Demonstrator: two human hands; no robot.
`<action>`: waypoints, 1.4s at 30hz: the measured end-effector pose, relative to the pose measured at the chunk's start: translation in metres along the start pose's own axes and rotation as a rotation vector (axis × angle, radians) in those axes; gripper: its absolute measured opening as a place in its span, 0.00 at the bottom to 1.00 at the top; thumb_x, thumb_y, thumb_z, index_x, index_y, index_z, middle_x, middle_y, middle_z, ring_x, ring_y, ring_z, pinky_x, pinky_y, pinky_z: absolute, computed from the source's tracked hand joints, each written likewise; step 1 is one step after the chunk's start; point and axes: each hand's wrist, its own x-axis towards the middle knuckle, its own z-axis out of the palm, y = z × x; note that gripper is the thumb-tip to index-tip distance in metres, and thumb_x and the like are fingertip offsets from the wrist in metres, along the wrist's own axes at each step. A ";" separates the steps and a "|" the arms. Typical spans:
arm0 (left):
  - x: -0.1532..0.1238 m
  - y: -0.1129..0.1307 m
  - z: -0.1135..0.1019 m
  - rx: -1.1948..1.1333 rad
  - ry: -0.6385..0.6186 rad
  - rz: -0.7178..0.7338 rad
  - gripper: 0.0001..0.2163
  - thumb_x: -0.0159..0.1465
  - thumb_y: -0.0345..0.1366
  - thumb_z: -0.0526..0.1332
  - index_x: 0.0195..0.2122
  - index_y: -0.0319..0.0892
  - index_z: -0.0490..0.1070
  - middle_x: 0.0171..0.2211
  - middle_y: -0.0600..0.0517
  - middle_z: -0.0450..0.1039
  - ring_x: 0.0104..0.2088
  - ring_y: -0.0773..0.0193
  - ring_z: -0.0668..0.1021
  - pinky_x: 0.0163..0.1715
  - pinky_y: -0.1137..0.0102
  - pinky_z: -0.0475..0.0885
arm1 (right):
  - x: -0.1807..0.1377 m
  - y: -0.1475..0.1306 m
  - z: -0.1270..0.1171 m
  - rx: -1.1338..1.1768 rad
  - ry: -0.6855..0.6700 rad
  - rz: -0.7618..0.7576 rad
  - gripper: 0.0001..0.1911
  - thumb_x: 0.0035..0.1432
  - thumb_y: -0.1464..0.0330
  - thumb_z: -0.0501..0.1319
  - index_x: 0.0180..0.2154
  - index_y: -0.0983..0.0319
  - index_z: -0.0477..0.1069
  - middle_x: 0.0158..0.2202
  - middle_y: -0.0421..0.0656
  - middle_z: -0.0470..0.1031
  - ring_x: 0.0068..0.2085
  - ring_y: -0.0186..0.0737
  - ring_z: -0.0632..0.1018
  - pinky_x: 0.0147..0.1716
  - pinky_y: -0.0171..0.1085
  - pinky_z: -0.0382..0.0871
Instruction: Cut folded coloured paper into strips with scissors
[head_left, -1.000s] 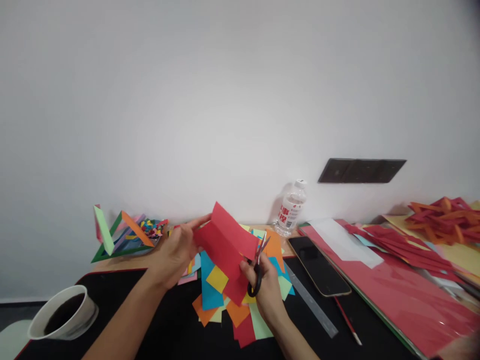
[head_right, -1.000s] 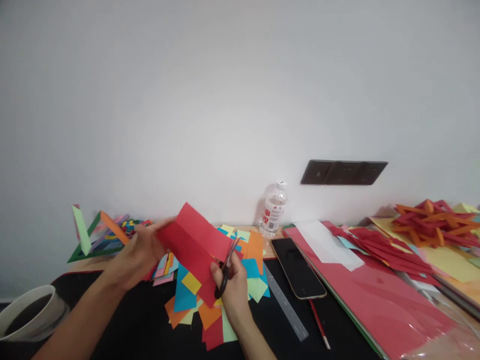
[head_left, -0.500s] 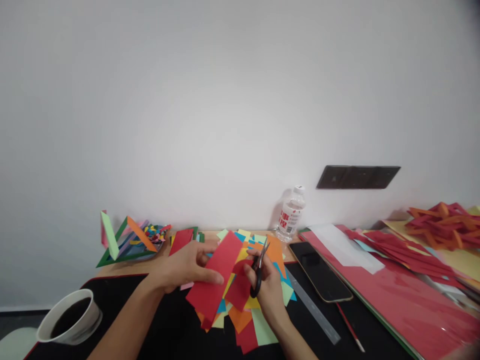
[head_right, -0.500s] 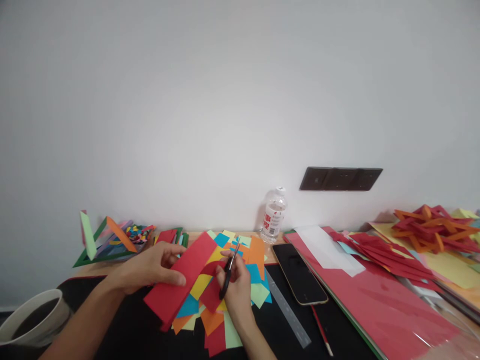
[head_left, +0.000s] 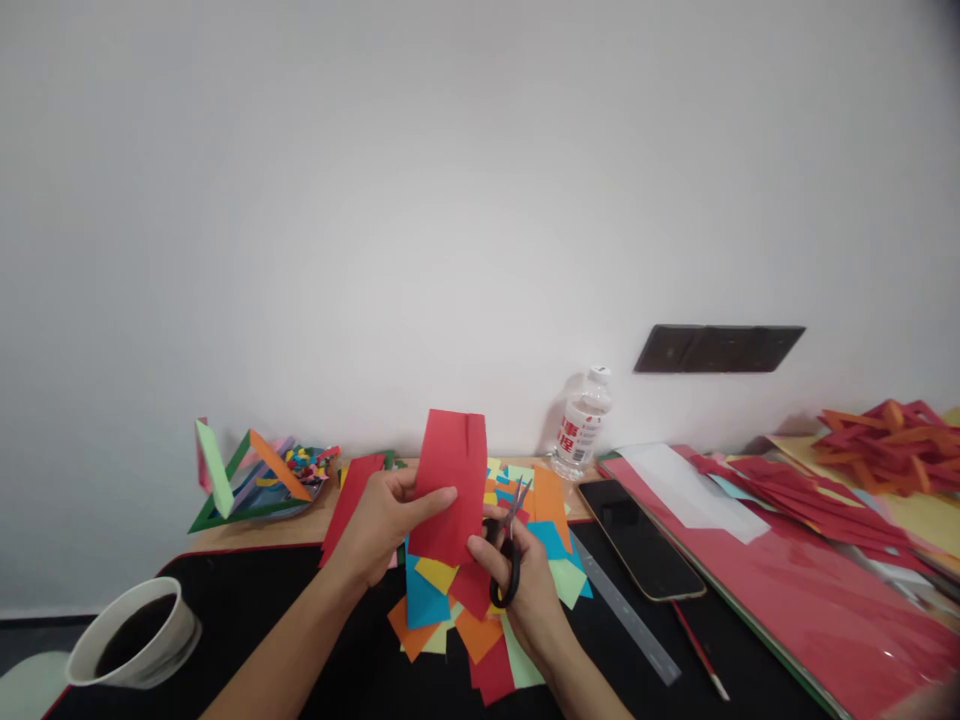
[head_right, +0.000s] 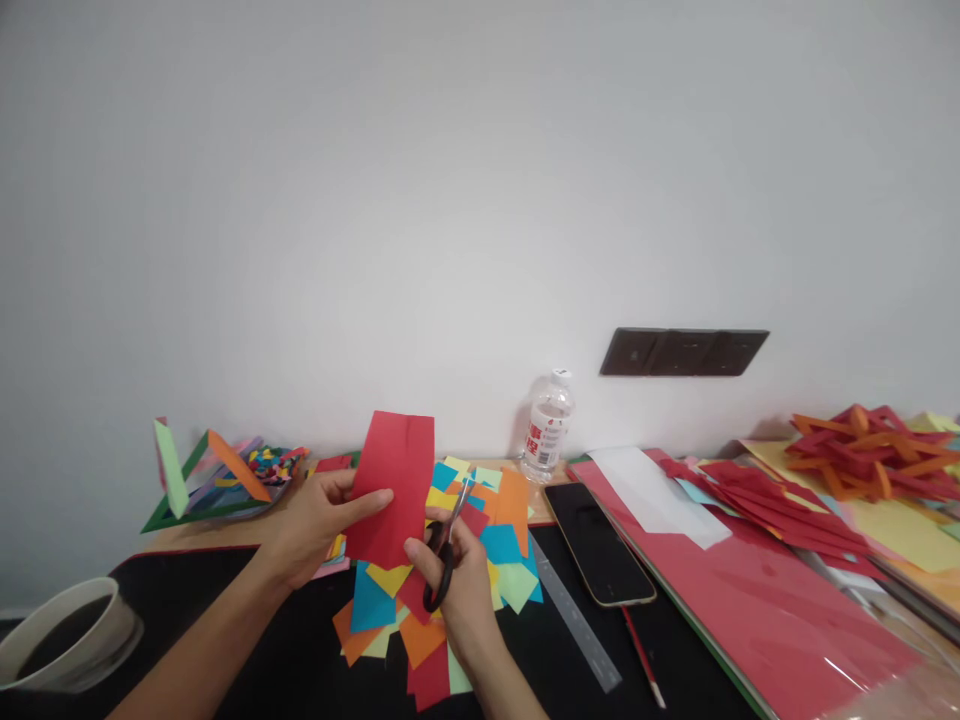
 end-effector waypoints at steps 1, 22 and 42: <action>-0.001 0.001 0.000 0.034 -0.021 -0.020 0.14 0.48 0.40 0.71 0.33 0.38 0.78 0.31 0.45 0.81 0.32 0.53 0.82 0.37 0.61 0.76 | 0.000 0.000 0.000 0.007 0.000 -0.002 0.22 0.40 0.61 0.74 0.37 0.61 0.73 0.23 0.36 0.69 0.26 0.36 0.71 0.28 0.34 0.67; 0.005 0.006 0.012 0.402 0.151 0.115 0.11 0.49 0.40 0.69 0.30 0.39 0.76 0.32 0.46 0.81 0.35 0.51 0.80 0.32 0.65 0.75 | -0.005 -0.010 -0.001 -0.158 0.036 -0.111 0.22 0.43 0.59 0.72 0.38 0.62 0.70 0.26 0.37 0.71 0.28 0.38 0.75 0.30 0.35 0.70; -0.014 -0.071 -0.009 -0.320 0.364 -0.098 0.17 0.48 0.34 0.73 0.40 0.37 0.76 0.36 0.46 0.81 0.34 0.58 0.81 0.36 0.67 0.77 | -0.034 0.019 -0.003 -0.137 -0.047 0.081 0.22 0.45 0.62 0.72 0.40 0.60 0.66 0.26 0.36 0.70 0.27 0.34 0.72 0.28 0.33 0.68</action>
